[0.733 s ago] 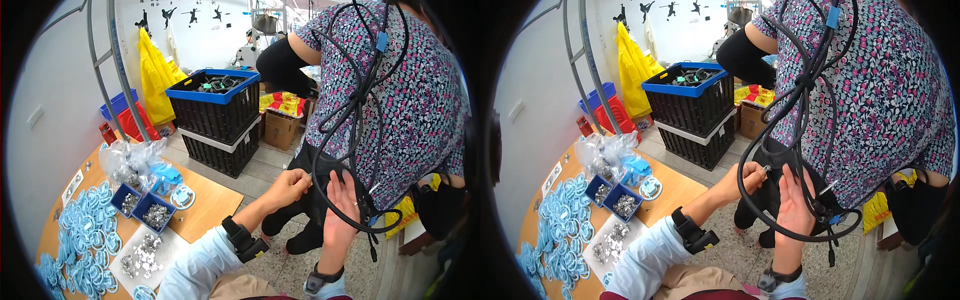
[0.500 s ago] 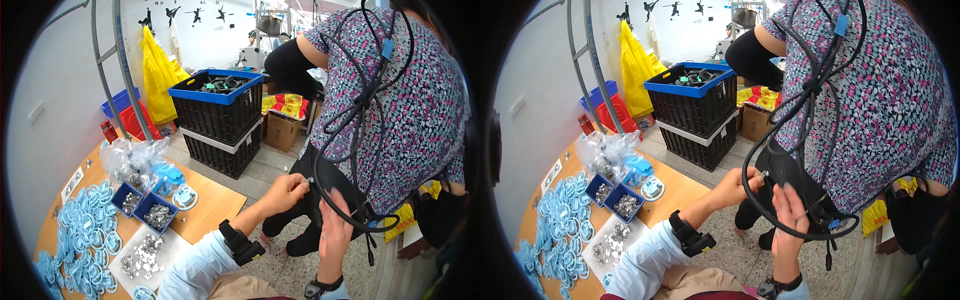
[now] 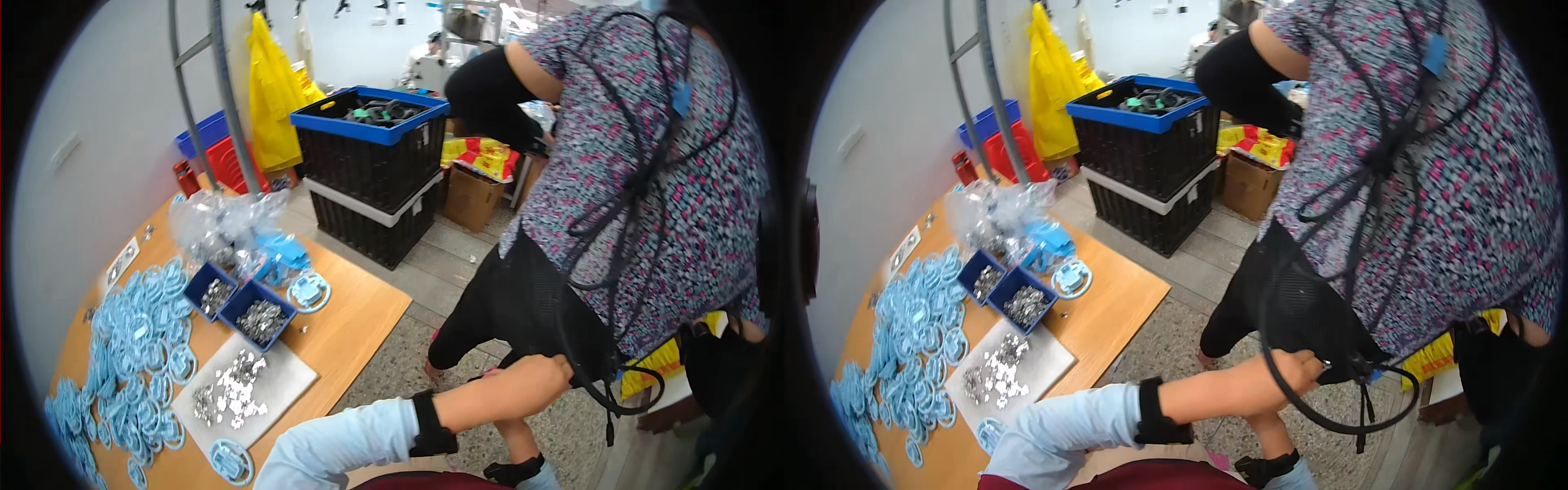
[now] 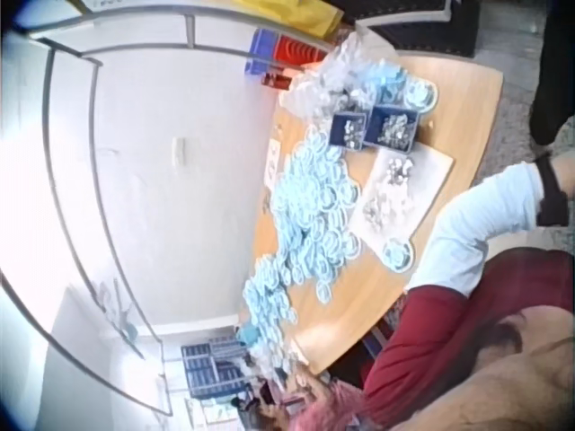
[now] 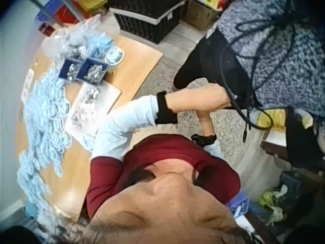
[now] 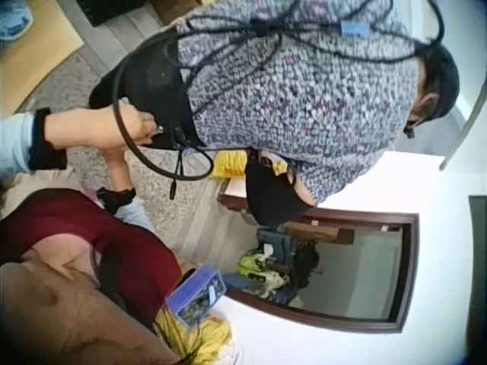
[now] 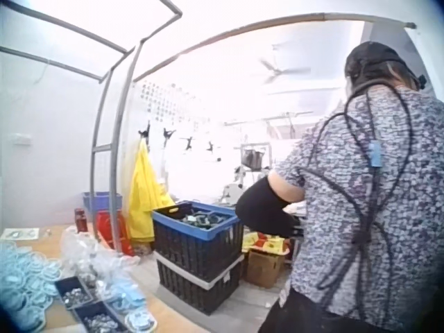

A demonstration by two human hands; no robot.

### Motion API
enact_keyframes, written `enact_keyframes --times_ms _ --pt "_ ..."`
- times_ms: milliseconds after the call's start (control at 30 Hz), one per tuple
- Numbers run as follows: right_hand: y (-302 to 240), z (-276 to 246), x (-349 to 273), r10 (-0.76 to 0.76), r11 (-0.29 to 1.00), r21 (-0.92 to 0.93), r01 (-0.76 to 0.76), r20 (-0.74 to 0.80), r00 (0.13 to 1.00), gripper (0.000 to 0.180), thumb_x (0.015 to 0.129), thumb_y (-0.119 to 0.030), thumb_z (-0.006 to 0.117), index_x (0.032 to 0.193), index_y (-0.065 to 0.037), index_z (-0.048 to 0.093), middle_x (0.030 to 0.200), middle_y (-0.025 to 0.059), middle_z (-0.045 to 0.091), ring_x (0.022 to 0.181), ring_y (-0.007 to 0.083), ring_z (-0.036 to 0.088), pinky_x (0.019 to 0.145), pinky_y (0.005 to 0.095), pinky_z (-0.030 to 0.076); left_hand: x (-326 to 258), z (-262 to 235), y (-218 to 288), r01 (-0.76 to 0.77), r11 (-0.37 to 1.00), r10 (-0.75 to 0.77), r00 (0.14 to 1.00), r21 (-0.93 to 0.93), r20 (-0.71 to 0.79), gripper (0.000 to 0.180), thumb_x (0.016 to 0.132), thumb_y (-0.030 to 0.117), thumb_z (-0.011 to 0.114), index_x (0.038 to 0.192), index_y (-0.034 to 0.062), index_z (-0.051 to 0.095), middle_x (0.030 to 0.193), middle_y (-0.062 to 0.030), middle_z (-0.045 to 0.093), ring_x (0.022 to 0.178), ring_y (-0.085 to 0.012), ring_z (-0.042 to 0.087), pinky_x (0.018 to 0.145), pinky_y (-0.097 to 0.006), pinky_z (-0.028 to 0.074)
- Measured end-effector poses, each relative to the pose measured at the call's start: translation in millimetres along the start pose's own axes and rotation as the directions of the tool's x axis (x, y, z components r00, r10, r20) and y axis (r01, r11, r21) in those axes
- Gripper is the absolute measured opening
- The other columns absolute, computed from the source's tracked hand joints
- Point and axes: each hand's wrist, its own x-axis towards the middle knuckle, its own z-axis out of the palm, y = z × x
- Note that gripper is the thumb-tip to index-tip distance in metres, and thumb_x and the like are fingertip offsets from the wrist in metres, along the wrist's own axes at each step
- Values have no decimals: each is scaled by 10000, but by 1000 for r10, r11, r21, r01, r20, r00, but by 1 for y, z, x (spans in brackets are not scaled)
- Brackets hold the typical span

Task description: Assembling small metal components into blue circular plastic frames at a factory workstation.

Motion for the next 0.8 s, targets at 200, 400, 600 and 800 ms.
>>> enact_keyframes --times_ms 200,400,600,800 --pt "-3 37 -53 -74 980 199 0 366 928 175 868 -64 519 984 37 603 865 197 638 779 317 645 661 339 496 -56 -40 11 93 992 -99 993 84 68 326 798 239 624 994 -5 531 870 -155 566 762 -350 607 646 -431 490" --pt "-2 96 -82 -319 900 436 0 659 681 186 882 -80 518 998 39 601 880 184 649 790 298 653 676 331 497 -197 -92 33 362 919 -393 879 -158 -271 264 865 241 588 1012 23 559 879 -134 575 814 -304 582 680 -385 473" --pt "-80 158 -71 -463 844 536 19 711 530 239 789 14 534 1008 -28 619 832 173 637 697 315 643 594 366 502 -379 -49 103 561 642 -766 499 -523 -406 192 913 185 574 1004 21 611 886 -63 611 821 -152 571 719 -283 453" --pt "-152 204 -83 -582 779 626 16 714 390 251 770 6 549 1009 -23 620 784 165 623 670 317 622 589 353 490 -457 -23 174 785 156 -785 -270 -599 -558 193 803 157 694 930 18 653 860 -84 655 794 -167 613 705 -278 477"
